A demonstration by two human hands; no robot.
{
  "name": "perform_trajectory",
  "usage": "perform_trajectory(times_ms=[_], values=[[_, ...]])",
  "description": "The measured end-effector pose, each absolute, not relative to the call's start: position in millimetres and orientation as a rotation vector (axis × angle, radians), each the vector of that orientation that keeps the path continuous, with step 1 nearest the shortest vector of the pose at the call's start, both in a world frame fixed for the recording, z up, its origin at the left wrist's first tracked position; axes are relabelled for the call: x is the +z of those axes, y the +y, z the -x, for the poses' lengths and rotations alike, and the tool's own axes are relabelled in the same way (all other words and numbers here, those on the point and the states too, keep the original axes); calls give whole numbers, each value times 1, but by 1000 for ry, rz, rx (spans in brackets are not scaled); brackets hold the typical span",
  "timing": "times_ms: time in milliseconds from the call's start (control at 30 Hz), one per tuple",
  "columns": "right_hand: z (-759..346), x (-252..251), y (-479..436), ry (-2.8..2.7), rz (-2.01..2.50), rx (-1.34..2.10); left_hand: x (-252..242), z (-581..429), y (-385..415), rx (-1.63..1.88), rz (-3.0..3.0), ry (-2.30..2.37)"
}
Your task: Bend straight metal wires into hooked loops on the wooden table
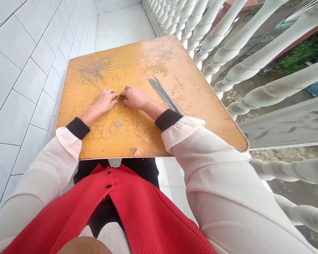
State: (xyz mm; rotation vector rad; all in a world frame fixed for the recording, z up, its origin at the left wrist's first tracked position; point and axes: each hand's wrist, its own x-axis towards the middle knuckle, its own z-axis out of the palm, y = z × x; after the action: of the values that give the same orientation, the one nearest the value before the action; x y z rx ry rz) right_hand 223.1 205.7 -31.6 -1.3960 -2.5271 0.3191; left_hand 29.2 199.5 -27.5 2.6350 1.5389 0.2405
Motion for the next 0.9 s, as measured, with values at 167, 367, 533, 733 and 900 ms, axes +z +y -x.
perform_trajectory(times_ms=[167, 367, 533, 733, 900], values=[[-237, -27, 208, -2432, 1364, 339, -17, -25, 195, 267, -2616, 1544], [-248, -27, 185, -2385, 1307, 312, -11, -13, 170, 281, -2700, 1437], [-237, -36, 162, -2583, 1123, 209, -20, -6, 151, 225, -2841, 1228], [-227, -32, 152, -2642, 1127, 177, -22, 0, 149, 186, -2853, 1233], [-230, -33, 160, -2569, 1232, 167, -21, -1, 155, 208, -2807, 1274]])
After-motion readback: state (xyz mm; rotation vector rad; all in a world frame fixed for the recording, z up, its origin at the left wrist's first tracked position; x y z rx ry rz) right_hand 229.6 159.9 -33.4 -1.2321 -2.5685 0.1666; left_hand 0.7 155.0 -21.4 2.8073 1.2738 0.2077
